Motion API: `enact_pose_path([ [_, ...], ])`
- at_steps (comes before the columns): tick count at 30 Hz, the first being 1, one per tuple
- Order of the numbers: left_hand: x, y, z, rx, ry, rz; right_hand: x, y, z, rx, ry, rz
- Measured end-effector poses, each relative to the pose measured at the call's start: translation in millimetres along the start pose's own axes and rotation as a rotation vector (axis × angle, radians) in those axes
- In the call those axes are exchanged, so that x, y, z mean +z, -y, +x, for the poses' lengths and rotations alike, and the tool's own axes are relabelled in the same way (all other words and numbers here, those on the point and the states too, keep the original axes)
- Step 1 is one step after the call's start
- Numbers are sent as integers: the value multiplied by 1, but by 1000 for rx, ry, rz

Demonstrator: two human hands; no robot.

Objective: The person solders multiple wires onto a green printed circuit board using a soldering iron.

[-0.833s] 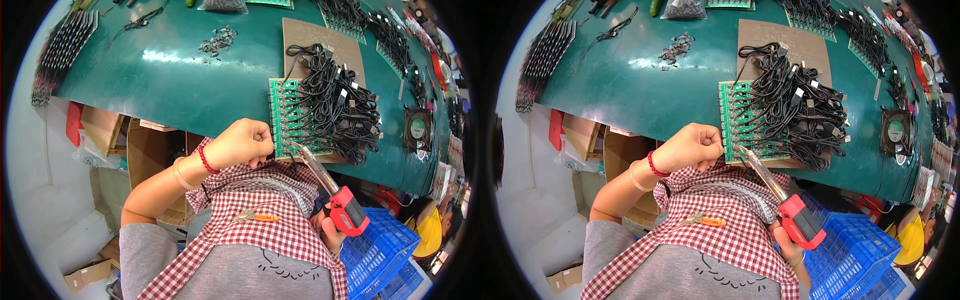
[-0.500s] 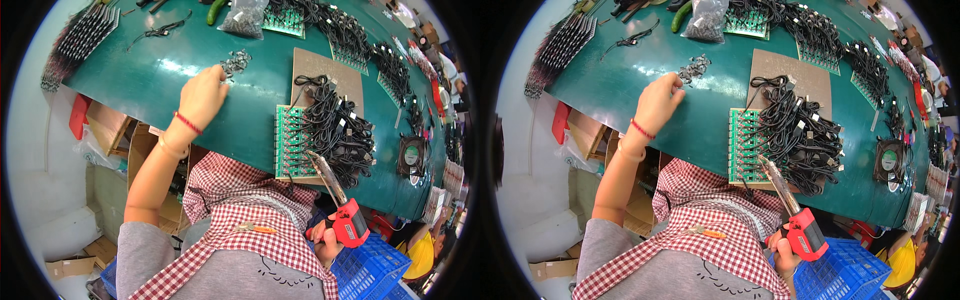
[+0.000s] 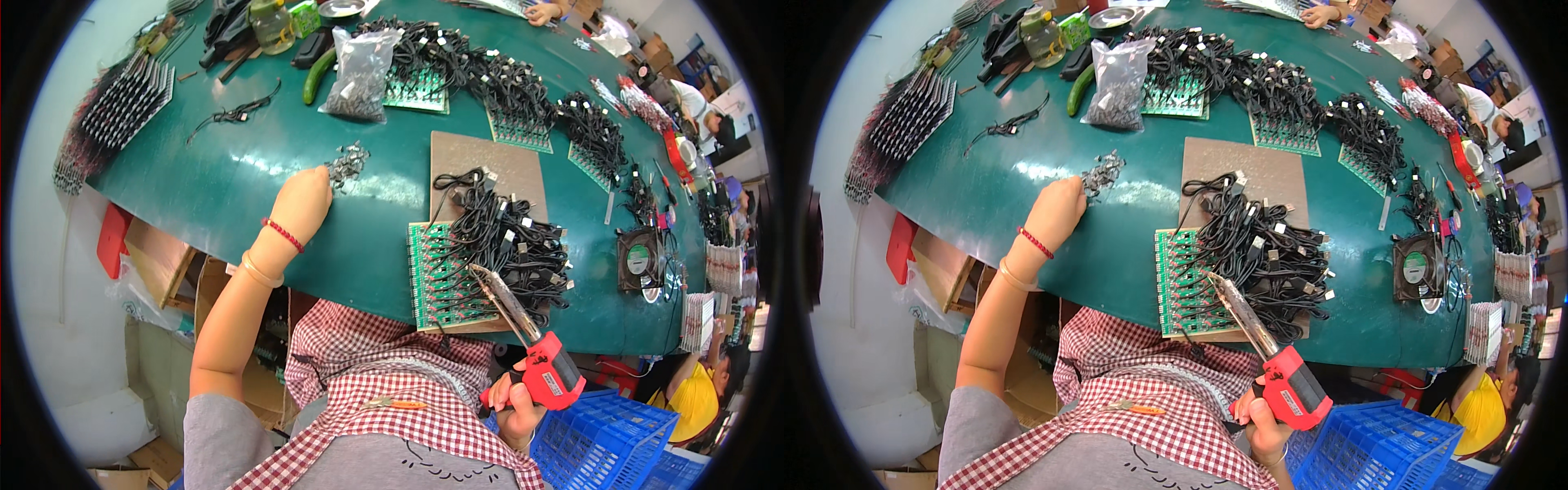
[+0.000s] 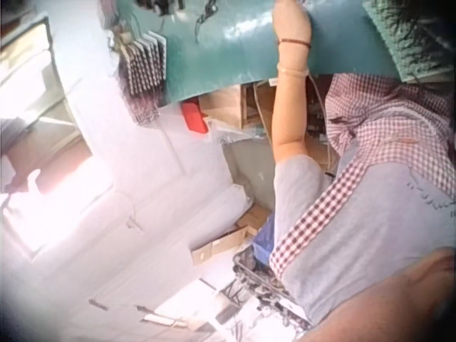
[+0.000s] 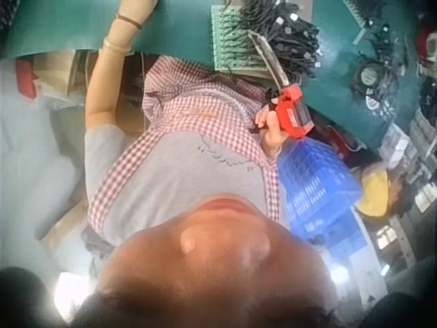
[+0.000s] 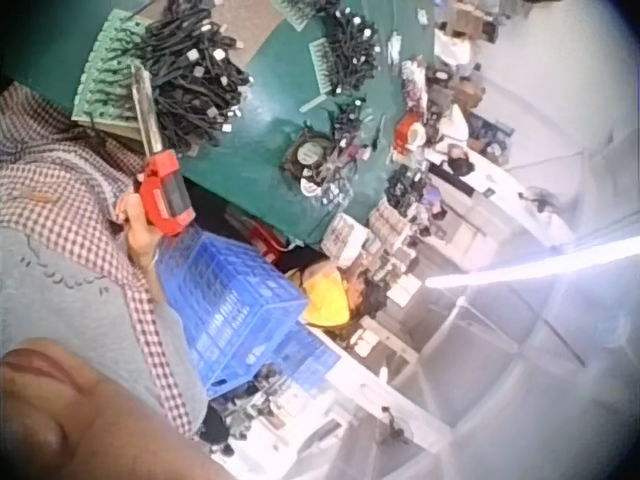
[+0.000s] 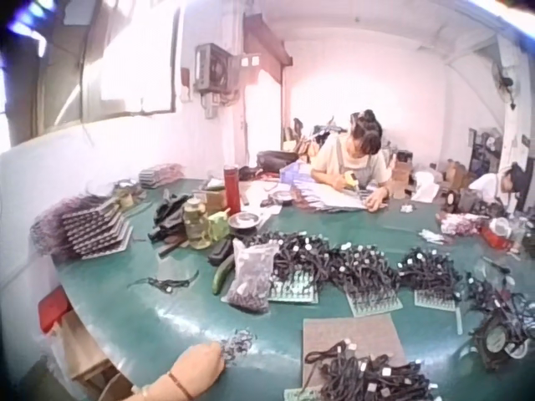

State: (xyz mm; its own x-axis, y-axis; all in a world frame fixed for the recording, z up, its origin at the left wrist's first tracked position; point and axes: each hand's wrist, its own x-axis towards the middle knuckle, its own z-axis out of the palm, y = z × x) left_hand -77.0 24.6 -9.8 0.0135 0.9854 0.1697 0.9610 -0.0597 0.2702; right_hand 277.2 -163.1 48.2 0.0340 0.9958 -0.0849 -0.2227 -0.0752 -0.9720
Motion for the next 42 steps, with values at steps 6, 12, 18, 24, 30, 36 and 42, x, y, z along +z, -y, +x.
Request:
enact_pose_path([
  [6,-28,-27,-25,-145,37,-573,1,2,-2,2,-36,54],
  [12,-45,-129,-85,11,484,-1083,21,0,16,136,102,-93],
  [18,-42,-167,-121,-136,690,-1607,37,5,32,239,208,1],
  [24,-36,-168,-128,-289,643,-1758,34,-2,25,52,221,-228],
  [30,-55,-155,-120,63,639,-1134,40,15,39,-127,332,-505],
  [36,-54,-144,-110,293,585,-1014,43,-1,32,-29,372,-466],
  [42,-45,-140,-113,254,615,-1022,37,-15,27,177,348,-343],
])
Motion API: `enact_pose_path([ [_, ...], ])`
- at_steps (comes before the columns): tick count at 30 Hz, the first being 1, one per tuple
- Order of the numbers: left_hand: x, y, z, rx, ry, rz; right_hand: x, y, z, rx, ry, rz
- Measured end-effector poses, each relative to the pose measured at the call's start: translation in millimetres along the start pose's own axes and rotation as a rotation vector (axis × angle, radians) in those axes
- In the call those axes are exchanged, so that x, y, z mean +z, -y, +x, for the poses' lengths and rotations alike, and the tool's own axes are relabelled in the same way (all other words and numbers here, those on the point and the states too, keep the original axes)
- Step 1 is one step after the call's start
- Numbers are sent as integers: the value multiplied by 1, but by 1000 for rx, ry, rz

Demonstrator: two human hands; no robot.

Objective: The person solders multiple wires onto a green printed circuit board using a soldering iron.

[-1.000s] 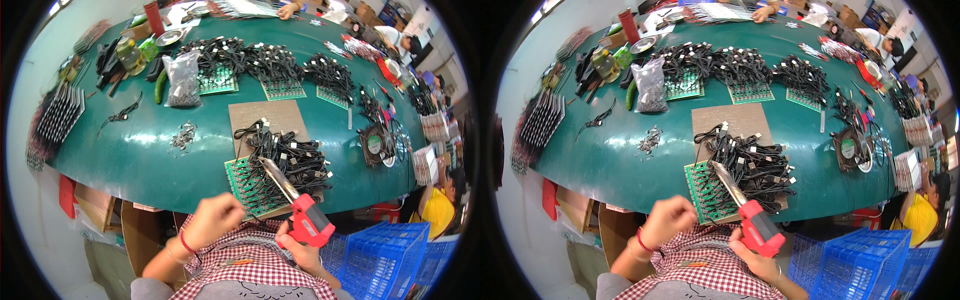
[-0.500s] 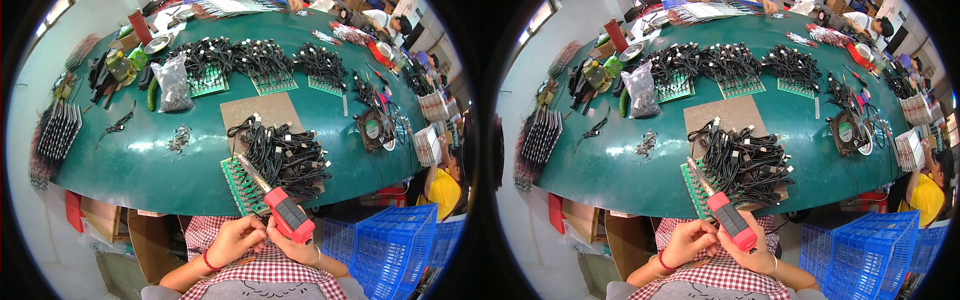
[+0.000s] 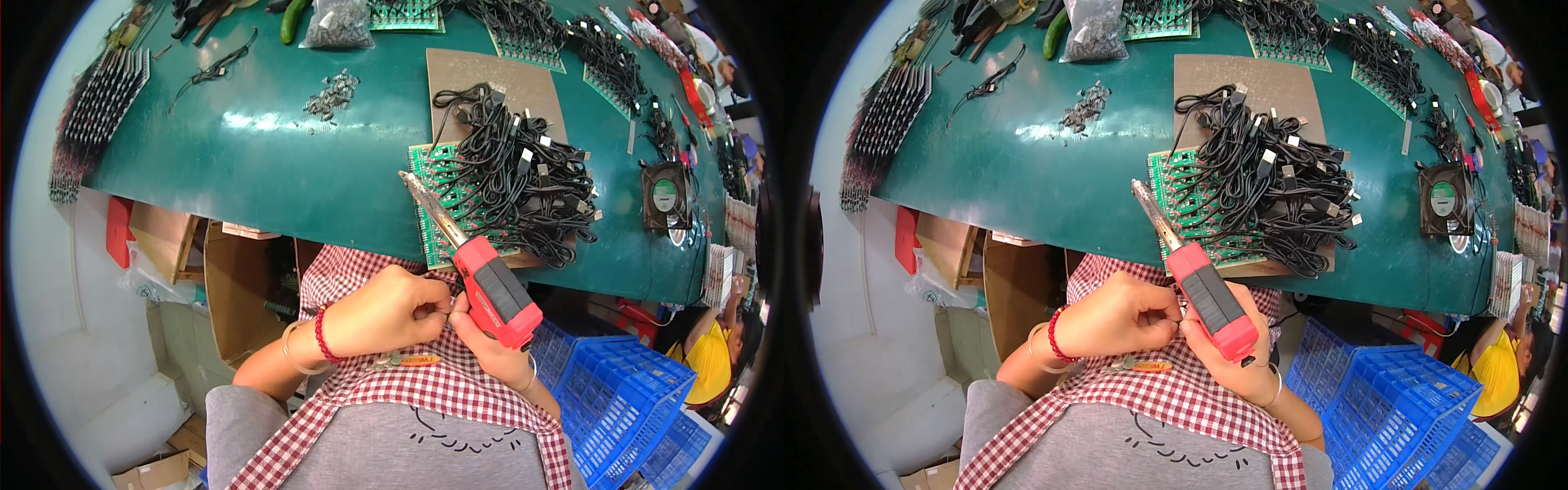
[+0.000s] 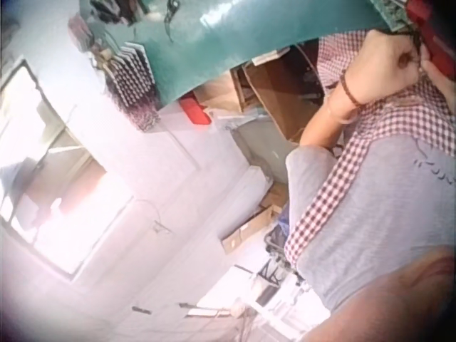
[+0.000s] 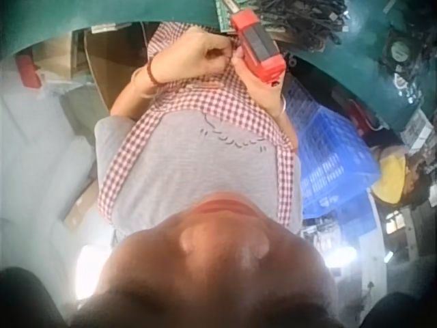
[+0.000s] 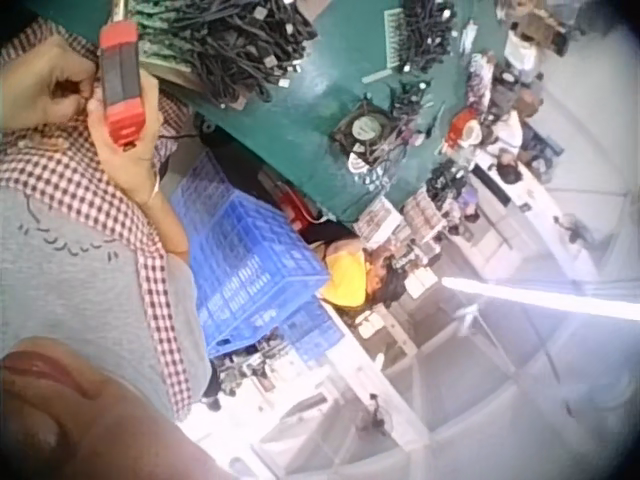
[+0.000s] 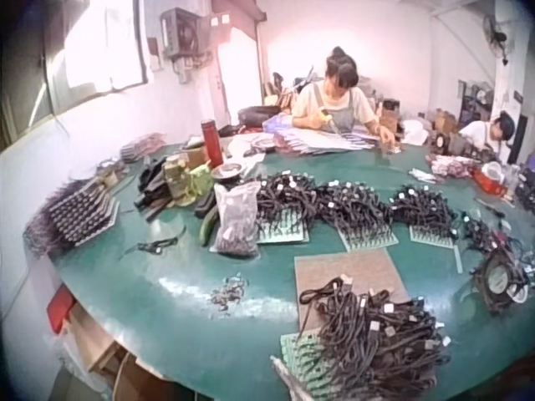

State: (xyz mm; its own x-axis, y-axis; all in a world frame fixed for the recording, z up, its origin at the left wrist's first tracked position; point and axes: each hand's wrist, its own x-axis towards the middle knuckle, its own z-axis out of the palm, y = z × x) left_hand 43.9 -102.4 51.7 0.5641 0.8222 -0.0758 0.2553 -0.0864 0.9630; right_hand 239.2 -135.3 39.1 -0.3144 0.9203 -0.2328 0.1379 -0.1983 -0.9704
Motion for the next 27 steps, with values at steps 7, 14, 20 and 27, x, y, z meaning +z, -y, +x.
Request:
enact_pose_path([
  [7,-9,26,-4,-501,-54,-524,-14,-1,-19,-27,-104,-100],
  [14,-11,38,7,-554,-61,-499,-47,-31,-72,11,-160,40],
  [20,-15,41,10,-558,-54,-560,-58,-44,-91,126,-211,-134],
  [27,-11,46,10,-526,-68,-591,-50,-49,-88,147,-210,-10],
])
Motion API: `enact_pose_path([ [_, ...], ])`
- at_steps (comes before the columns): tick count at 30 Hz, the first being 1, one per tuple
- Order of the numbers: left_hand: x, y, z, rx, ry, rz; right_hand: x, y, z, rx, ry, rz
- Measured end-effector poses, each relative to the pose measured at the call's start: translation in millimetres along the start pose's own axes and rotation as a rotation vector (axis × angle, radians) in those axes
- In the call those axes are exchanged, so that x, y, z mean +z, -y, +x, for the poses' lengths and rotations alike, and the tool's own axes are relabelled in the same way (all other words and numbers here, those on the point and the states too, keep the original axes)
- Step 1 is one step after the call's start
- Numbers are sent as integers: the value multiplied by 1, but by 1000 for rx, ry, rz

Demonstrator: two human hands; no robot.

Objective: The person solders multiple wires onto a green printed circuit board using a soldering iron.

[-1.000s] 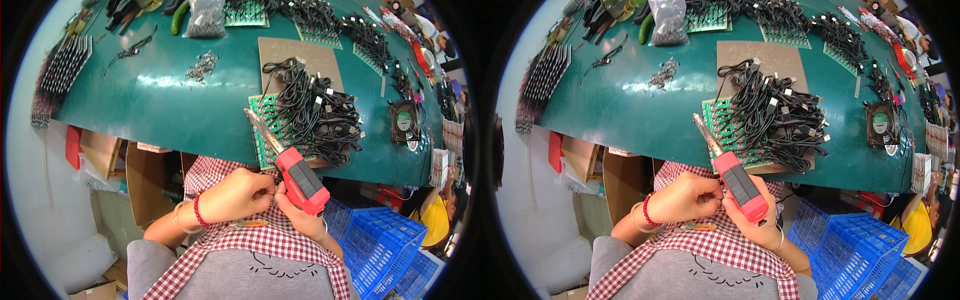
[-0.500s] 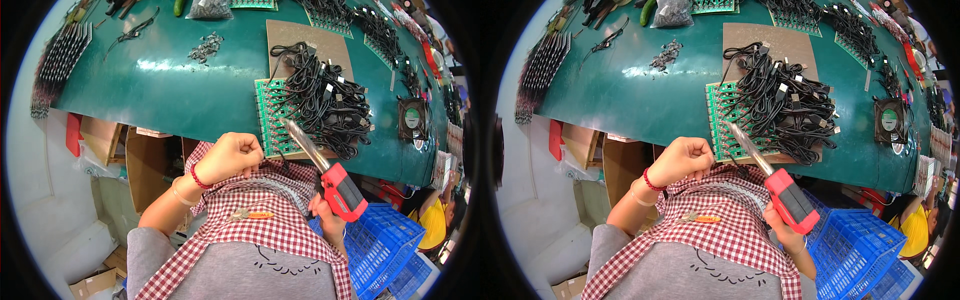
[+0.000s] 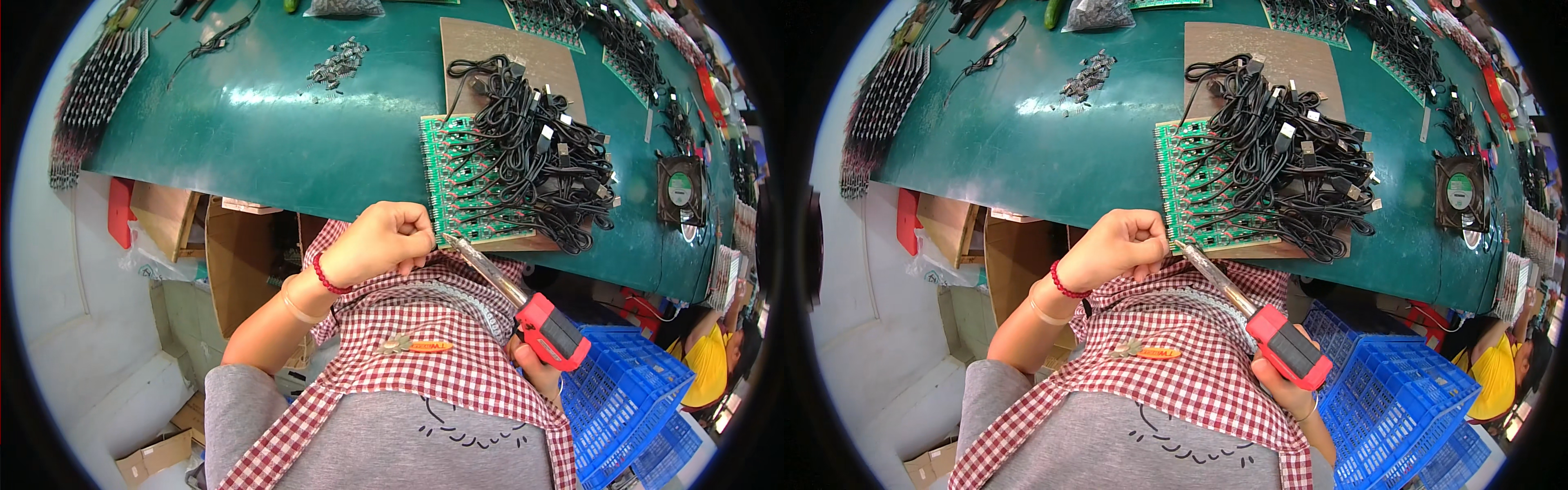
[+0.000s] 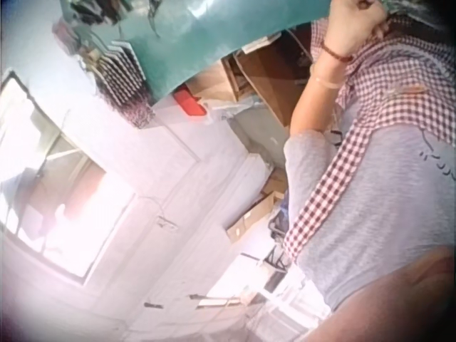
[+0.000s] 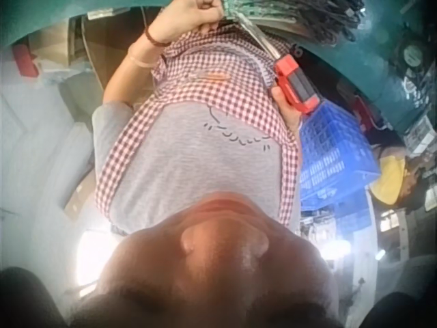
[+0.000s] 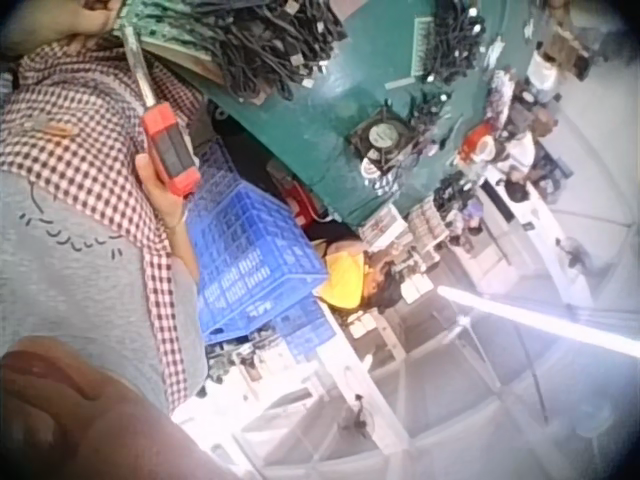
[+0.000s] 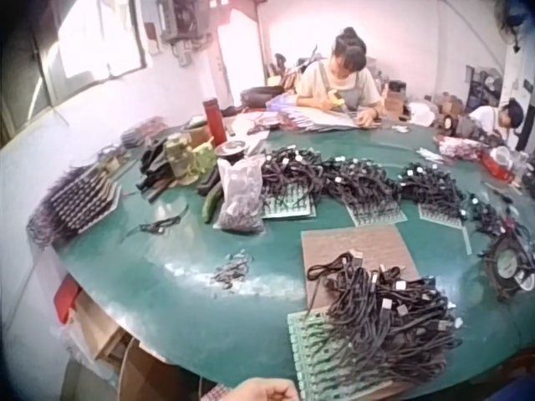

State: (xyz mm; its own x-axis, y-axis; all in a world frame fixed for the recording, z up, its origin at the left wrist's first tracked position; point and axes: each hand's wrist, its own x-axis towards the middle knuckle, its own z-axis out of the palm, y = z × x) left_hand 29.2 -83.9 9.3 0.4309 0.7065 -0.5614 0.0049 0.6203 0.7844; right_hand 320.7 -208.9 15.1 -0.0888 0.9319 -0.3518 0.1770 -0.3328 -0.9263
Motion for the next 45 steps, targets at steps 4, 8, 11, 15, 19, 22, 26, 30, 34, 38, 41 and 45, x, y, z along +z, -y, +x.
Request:
enact_pose_path([
  [4,-1,2,0,7,2,-1,-6,-2,0,24,57,-86],
  [8,0,-2,-1,16,-16,-16,-9,-5,-3,38,113,-147],
  [11,1,-1,-1,11,-15,-20,-7,-5,-7,12,87,-162],
  [15,-2,2,0,9,4,-9,-2,-5,-11,2,-9,-90],
  [19,-1,3,1,10,-2,2,-2,0,-3,0,33,-44],
  [22,0,0,1,-2,-6,2,0,1,-2,-33,28,-115],
  [26,0,0,-1,3,-18,-2,-6,-4,-5,26,65,-123],
  [30,1,0,-1,-3,-14,3,-6,-8,-8,34,80,-86],
  [34,1,2,-1,8,-13,7,-6,-10,-11,-8,82,-78],
  [38,0,3,-4,10,-16,-1,-3,-5,-14,0,40,-79],
  [41,1,2,1,10,-9,0,1,2,-16,53,-21,105],
  [45,2,2,-1,15,-43,-9,-2,10,-12,82,37,315],
])
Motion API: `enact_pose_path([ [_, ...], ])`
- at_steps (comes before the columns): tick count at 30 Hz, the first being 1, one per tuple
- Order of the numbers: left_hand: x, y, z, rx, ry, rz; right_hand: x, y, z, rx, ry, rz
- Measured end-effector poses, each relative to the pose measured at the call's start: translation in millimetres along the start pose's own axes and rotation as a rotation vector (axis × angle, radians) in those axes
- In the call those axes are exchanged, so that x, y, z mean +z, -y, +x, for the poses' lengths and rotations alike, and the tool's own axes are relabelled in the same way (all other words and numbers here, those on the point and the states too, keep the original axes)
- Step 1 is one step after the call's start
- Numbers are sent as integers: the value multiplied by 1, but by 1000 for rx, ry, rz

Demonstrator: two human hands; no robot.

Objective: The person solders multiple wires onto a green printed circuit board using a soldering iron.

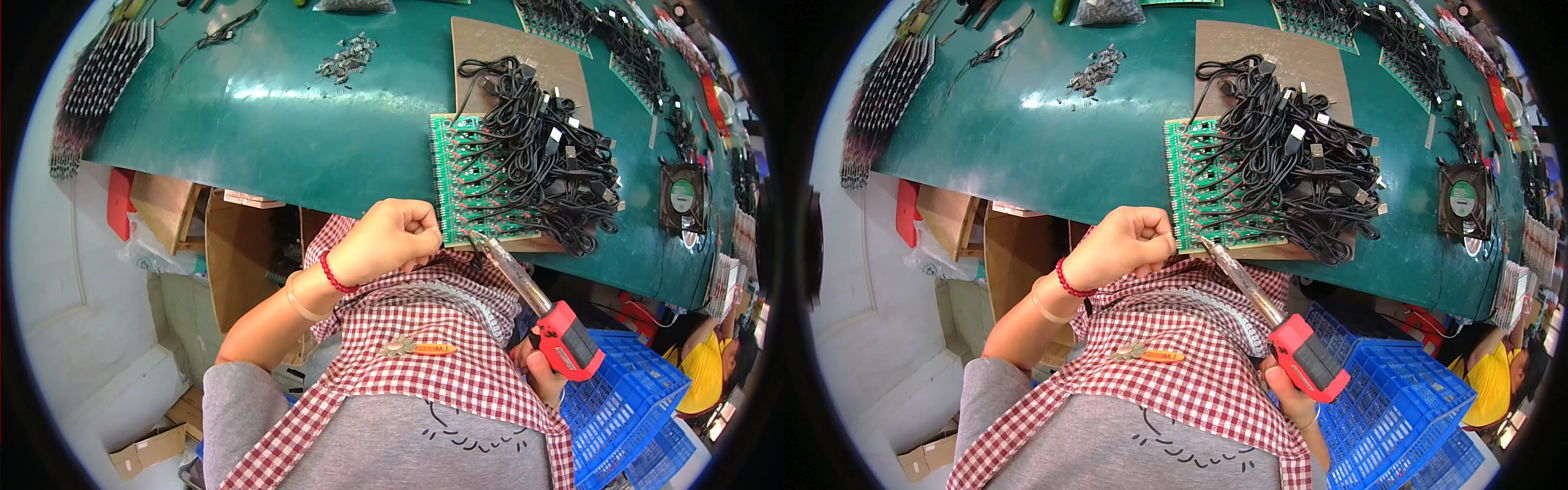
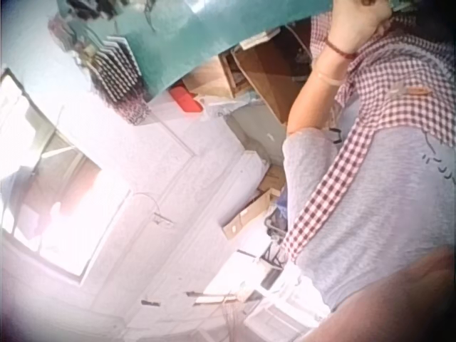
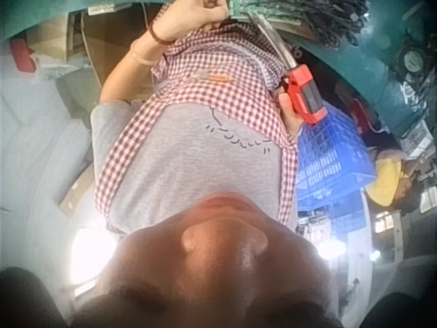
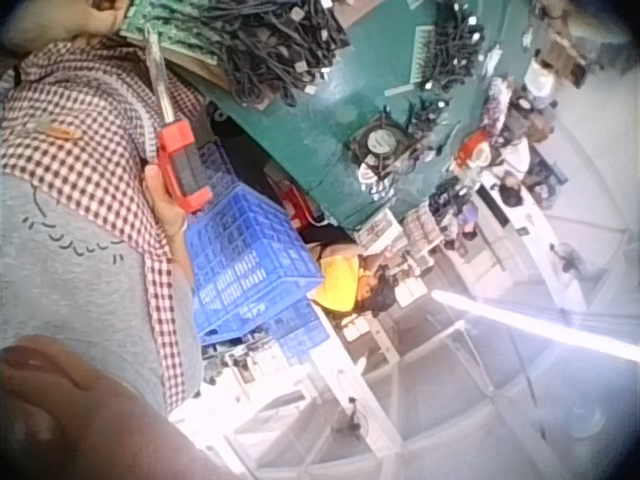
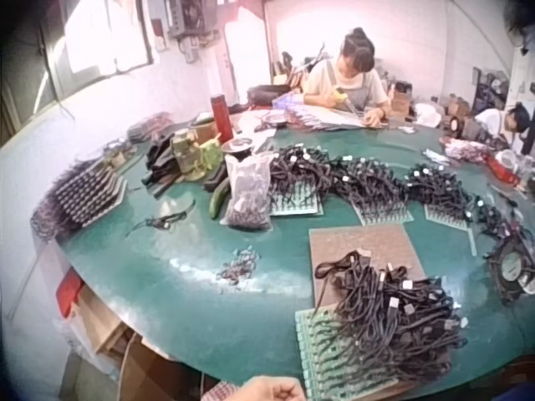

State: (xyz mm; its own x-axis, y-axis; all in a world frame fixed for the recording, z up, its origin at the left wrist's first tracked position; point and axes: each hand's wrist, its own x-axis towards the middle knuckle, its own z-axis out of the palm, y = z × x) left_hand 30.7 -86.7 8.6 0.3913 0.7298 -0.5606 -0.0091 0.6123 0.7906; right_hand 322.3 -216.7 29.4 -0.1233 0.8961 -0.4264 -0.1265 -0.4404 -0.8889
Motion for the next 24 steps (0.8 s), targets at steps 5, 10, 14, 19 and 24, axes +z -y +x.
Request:
enact_pose_path([
  [5,1,-13,-1,-32,22,113,11,9,15,-241,-39,31],
  [10,-26,-30,7,292,-244,232,19,51,40,-394,-134,110],
  [14,-37,-47,39,305,-188,0,14,89,73,-454,-23,255],
  [19,-28,-78,47,106,-32,212,34,125,123,-352,288,589],
  [24,-21,-85,51,64,-42,19,65,129,192,-149,458,768],
])
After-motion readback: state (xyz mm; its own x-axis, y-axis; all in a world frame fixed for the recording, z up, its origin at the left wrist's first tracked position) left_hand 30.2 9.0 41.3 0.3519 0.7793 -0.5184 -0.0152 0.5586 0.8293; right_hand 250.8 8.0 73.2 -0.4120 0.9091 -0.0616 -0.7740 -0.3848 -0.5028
